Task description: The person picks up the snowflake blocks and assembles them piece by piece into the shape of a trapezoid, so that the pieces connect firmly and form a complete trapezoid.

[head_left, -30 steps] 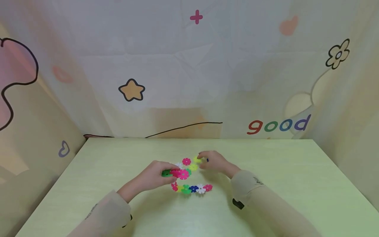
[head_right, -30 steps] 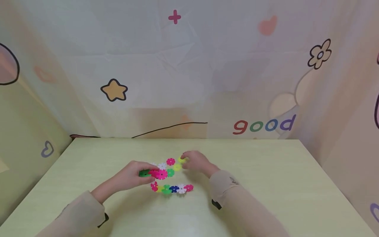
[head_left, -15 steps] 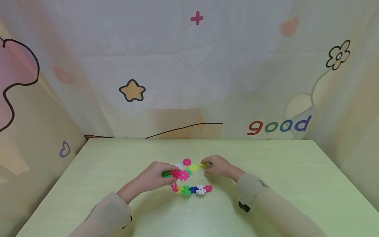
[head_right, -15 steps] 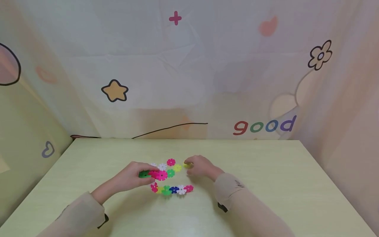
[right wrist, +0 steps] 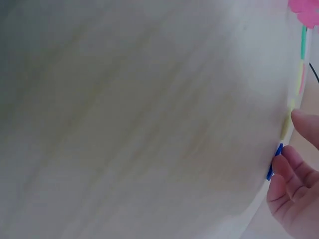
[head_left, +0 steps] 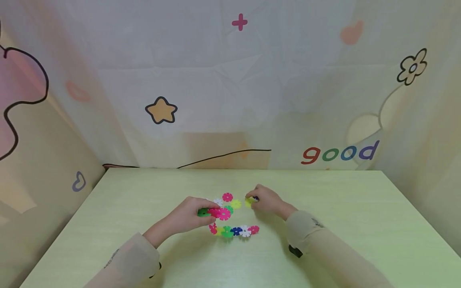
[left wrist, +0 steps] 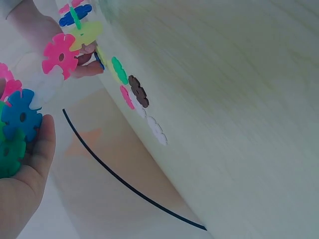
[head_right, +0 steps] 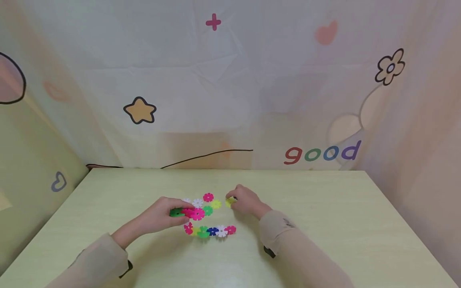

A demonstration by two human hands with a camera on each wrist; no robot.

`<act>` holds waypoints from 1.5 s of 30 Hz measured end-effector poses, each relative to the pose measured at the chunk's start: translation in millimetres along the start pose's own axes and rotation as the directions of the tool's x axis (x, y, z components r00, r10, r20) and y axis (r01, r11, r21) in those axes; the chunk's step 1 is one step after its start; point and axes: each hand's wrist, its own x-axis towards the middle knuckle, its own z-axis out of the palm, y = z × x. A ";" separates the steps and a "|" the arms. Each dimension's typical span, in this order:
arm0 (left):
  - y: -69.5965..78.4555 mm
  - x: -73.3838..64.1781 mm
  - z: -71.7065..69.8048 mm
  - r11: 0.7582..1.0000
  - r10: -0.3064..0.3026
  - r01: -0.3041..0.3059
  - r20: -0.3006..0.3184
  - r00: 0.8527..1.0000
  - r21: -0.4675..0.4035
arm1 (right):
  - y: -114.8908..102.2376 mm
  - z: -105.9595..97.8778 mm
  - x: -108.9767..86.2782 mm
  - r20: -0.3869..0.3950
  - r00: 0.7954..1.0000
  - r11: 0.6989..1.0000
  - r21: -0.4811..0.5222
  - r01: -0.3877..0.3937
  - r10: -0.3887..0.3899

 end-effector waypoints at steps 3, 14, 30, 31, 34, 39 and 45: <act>-0.4 0.1 0.4 1.000 0.002 -0.002 0.000 1.000 0.000 | 0.0 0.6 1.8 0.003 1.000 0.999 -0.036 -0.004 0.004; -2.2 1.3 2.7 1.000 0.018 -0.018 0.003 1.000 0.007 | -4.4 -1.7 0.4 0.020 0.999 0.997 -0.060 -0.044 0.045; 0.7 1.1 3.2 0.999 0.034 -0.034 -0.002 0.999 0.023 | -1.5 -9.2 -19.4 -0.019 1.000 0.978 0.209 0.013 -0.010; 1.0 1.2 3.1 0.999 0.035 -0.035 -0.002 0.999 0.023 | -2.2 -11.1 -22.0 -0.022 1.000 0.972 0.232 0.020 -0.016; 1.8 1.6 2.9 0.999 0.040 -0.040 -0.004 0.999 0.025 | -5.3 -16.2 -29.9 -0.031 0.999 0.950 0.309 0.046 -0.039; 2.4 1.9 3.5 0.999 0.031 -0.031 -0.004 1.000 0.021 | -15.2 -22.0 -43.8 -0.049 0.995 0.896 0.431 0.104 -0.092; 2.2 1.7 5.4 1.000 0.022 -0.022 -0.004 1.000 0.001 | -30.9 -24.0 -58.1 -0.076 0.988 0.842 0.516 0.155 -0.136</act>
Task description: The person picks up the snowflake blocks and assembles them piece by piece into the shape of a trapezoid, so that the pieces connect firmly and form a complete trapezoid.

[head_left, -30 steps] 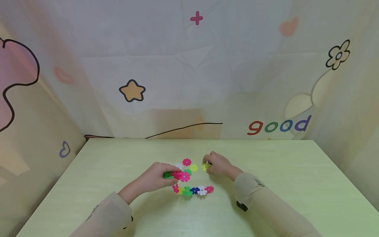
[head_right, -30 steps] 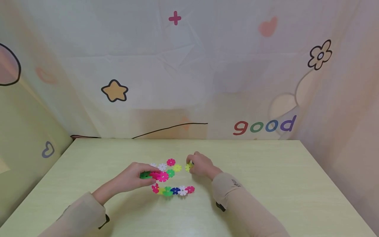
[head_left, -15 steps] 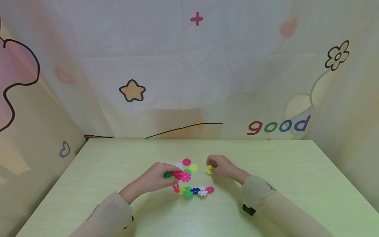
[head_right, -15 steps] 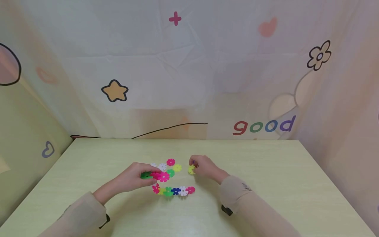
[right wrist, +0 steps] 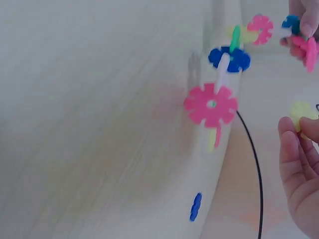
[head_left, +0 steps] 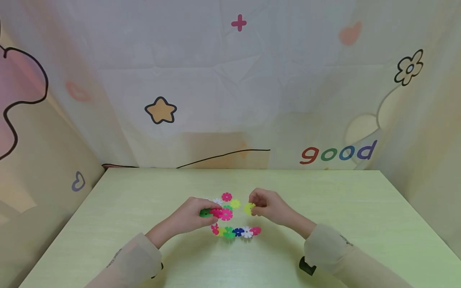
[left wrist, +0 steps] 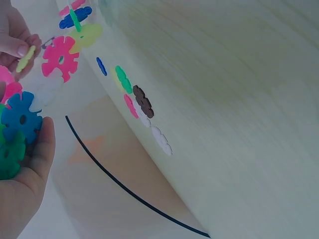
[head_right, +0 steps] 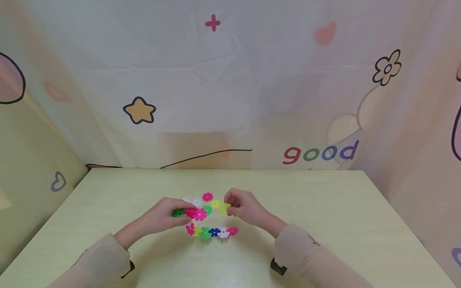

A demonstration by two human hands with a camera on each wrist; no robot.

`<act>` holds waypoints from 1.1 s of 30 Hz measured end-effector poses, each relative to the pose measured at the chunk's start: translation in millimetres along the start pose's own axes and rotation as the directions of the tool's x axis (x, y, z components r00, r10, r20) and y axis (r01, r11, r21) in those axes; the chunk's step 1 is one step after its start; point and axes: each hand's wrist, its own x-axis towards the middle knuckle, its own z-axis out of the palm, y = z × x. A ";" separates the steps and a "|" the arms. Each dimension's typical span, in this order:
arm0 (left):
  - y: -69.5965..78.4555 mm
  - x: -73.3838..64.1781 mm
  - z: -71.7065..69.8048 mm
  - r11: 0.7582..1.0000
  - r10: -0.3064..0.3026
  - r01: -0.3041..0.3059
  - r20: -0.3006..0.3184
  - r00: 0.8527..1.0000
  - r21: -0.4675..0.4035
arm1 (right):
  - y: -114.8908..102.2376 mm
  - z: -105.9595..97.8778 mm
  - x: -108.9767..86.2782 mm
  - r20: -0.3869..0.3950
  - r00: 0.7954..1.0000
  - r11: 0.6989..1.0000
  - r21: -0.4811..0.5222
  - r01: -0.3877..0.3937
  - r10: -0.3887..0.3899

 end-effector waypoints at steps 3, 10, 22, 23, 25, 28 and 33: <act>0.4 0.3 0.5 1.000 0.003 -0.003 -0.005 1.000 -0.004 | -7.2 4.4 -3.7 -0.001 0.999 0.999 0.030 0.035 -0.034; 2.3 1.3 1.3 1.000 0.000 0.001 0.006 1.000 -0.027 | -16.7 13.6 -7.7 -0.002 0.996 0.994 0.060 0.086 -0.086; 1.5 2.1 5.5 0.997 0.005 -0.005 0.003 1.000 -0.077 | -23.2 25.2 -11.4 -0.074 0.995 0.991 0.116 0.070 -0.061; 1.4 2.2 6.0 0.996 0.001 -0.001 0.001 1.000 -0.085 | -23.8 26.0 -12.0 -0.084 0.995 0.991 0.115 0.070 -0.061; 1.2 2.3 7.3 0.995 -0.004 0.003 -0.007 1.000 -0.102 | -24.2 27.8 -12.9 -0.102 0.993 0.992 0.105 0.067 -0.056; 0.9 2.1 9.7 0.993 -0.017 0.014 -0.027 0.999 -0.115 | -24.6 29.7 -14.8 -0.124 0.991 0.993 0.092 0.069 -0.058; 4.0 0.6 12.5 0.991 -0.033 0.025 -0.057 0.998 -0.131 | -26.1 31.4 -19.1 -0.152 0.985 0.991 0.090 0.098 -0.084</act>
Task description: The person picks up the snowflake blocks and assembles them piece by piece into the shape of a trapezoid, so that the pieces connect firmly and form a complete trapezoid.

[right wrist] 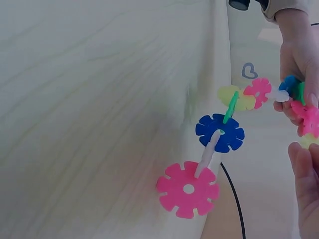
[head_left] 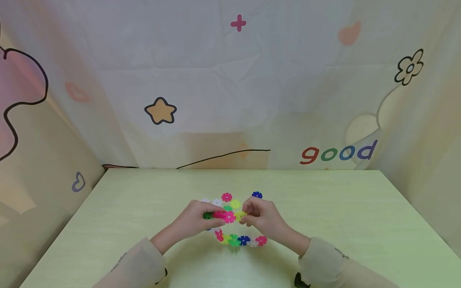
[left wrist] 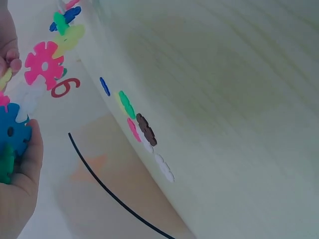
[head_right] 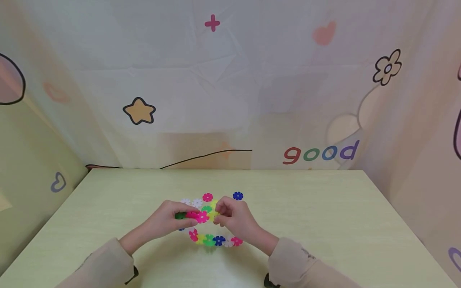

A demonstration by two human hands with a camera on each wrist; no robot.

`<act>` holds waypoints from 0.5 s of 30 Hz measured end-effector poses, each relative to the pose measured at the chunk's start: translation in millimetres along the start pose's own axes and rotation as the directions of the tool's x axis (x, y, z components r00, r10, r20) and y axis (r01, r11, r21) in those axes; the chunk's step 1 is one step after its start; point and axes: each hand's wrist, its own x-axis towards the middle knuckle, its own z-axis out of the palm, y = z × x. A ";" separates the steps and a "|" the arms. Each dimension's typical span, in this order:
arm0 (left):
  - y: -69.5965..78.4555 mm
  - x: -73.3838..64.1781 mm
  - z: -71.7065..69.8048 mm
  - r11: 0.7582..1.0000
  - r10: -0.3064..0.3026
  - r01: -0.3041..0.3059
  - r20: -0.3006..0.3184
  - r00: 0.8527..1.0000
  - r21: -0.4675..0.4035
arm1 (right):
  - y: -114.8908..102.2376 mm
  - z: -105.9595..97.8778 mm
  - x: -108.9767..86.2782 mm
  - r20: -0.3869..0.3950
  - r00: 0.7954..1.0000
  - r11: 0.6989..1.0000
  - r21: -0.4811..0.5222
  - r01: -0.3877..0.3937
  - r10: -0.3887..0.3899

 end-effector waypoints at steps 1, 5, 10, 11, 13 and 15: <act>0.9 -0.5 0.5 1.000 0.000 0.000 -0.001 1.000 -0.001 | -0.1 0.0 -0.6 -0.002 1.000 1.000 0.001 0.005 -0.005; 3.7 -2.1 2.5 1.000 0.019 -0.019 0.001 1.000 -0.010 | -1.1 -1.9 -2.2 0.017 1.000 1.000 0.010 0.024 -0.024; 7.7 -2.9 3.8 0.999 0.052 -0.053 0.021 0.998 0.006 | -1.5 -4.0 -2.6 0.070 0.997 1.000 0.024 0.020 -0.022; 8.3 -3.0 3.7 0.998 0.057 -0.057 0.026 0.998 0.013 | -1.4 -4.1 -2.5 0.079 0.997 1.000 0.019 0.018 -0.019; 8.8 -3.0 3.2 0.998 0.061 -0.062 0.040 0.997 0.031 | -1.0 -3.7 -2.0 0.091 0.996 1.000 0.011 0.017 -0.018; 9.0 -2.9 2.2 0.996 0.063 -0.066 0.050 0.997 0.053 | -0.9 -2.9 -1.0 0.095 0.995 1.000 -0.002 0.023 -0.023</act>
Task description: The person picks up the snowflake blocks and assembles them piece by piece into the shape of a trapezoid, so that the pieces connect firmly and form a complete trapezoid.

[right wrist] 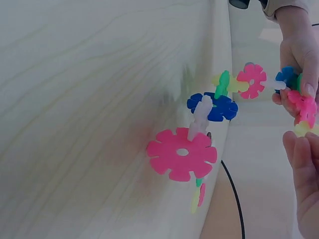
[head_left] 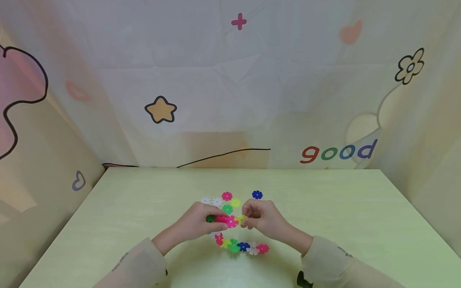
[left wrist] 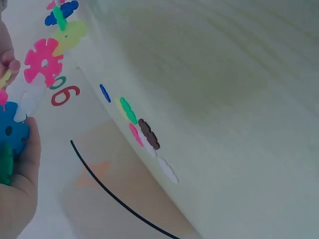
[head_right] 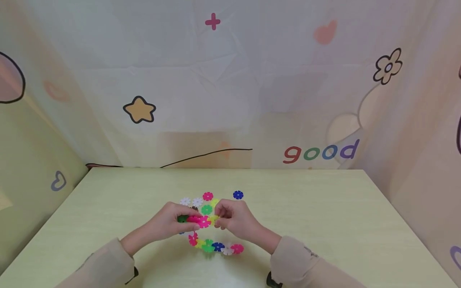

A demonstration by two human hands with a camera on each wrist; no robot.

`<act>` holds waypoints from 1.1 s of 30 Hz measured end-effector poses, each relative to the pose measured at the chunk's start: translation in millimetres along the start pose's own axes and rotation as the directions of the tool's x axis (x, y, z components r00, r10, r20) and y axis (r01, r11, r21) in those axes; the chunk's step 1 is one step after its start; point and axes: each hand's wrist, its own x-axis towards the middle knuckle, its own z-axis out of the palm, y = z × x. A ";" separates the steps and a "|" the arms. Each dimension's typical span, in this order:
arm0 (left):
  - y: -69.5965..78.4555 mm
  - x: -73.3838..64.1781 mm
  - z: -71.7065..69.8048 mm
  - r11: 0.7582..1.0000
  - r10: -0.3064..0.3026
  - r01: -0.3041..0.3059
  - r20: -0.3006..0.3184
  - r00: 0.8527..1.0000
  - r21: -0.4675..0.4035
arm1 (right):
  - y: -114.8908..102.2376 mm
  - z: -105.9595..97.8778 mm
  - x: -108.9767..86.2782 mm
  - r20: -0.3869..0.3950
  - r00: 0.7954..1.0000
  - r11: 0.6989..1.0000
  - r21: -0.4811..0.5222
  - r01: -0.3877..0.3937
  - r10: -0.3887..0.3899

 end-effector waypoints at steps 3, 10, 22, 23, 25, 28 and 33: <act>0.6 1.1 -1.4 0.999 -0.003 0.002 0.014 1.000 0.049 | 0.3 0.3 2.2 -0.008 1.000 1.000 -0.019 0.009 -0.009; -0.2 3.4 0.6 0.990 -0.014 0.013 0.006 1.000 0.138 | 2.1 5.3 9.3 -0.022 1.000 1.000 -0.010 0.017 -0.017; -14.3 -1.4 -5.9 0.992 -0.027 0.030 -0.025 0.999 0.122 | 1.4 4.4 24.6 0.088 0.996 0.996 -0.084 -0.023 0.030; -16.1 -2.4 -8.5 0.992 -0.033 0.036 -0.026 0.999 0.124 | 2.3 2.7 27.1 0.102 0.994 0.995 -0.091 -0.033 0.043; -19.2 -4.9 -14.8 0.992 -0.049 0.052 -0.025 0.998 0.118 | 5.6 -0.2 32.6 0.127 0.989 0.993 -0.101 -0.064 0.076; -23.2 -9.2 -24.7 0.990 -0.074 0.076 -0.019 0.997 0.122 | 11.6 -2.7 41.9 0.136 0.985 0.988 -0.118 -0.095 0.111; -27.1 -15.9 -38.7 0.984 -0.115 0.115 -0.004 0.993 0.137 | 24.1 -0.9 57.7 0.113 0.979 0.975 -0.163 -0.149 0.169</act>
